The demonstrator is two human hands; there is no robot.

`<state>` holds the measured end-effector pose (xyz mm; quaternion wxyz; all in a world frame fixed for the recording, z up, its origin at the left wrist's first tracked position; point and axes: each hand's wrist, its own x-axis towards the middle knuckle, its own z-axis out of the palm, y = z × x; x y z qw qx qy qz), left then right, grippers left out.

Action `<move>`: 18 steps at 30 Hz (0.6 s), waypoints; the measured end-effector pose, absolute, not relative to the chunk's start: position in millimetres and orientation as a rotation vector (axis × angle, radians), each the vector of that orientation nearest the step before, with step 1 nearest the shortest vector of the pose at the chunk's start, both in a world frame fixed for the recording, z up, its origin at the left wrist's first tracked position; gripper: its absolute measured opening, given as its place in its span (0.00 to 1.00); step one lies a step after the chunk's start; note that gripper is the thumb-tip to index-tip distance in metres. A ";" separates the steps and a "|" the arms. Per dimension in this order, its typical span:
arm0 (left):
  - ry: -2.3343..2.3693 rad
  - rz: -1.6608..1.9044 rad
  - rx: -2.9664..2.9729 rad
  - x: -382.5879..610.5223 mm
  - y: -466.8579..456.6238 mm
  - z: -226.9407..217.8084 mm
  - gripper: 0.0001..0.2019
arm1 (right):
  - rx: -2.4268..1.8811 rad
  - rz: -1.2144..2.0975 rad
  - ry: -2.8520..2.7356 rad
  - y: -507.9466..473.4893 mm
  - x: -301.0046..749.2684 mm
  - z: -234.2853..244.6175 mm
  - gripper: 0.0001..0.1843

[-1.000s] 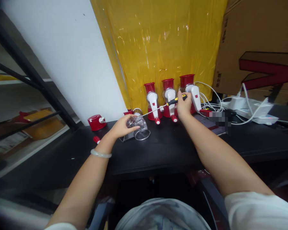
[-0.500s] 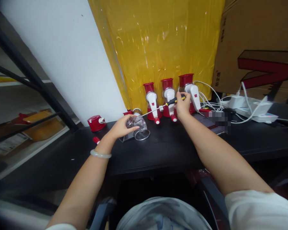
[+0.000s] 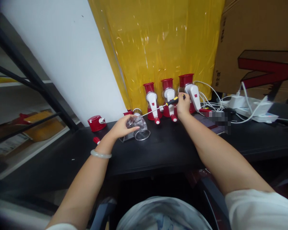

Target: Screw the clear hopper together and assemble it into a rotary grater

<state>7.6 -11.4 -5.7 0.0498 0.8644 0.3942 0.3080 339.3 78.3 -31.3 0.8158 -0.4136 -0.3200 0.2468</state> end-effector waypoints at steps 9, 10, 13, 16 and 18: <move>1.205 0.926 2.634 8.7 -12.6 -4.3 0.29 | -0.936 0.519 -0.695 71.4 336.8 -29.3 0.20; 1.201 0.929 2.638 8.6 -12.5 -4.5 0.29 | -0.923 0.550 -0.679 70.8 337.0 -29.4 0.20; 1.200 0.929 2.646 8.3 -12.4 -4.8 0.28 | -0.884 0.593 -0.660 70.5 338.2 -29.6 0.18; 1.204 0.923 2.639 8.4 -13.1 -4.7 0.28 | -0.891 0.545 -0.659 72.7 339.2 -29.4 0.14; 1.202 0.923 2.633 8.7 -13.6 -4.5 0.28 | -0.888 0.509 -0.662 74.3 339.1 -29.1 0.12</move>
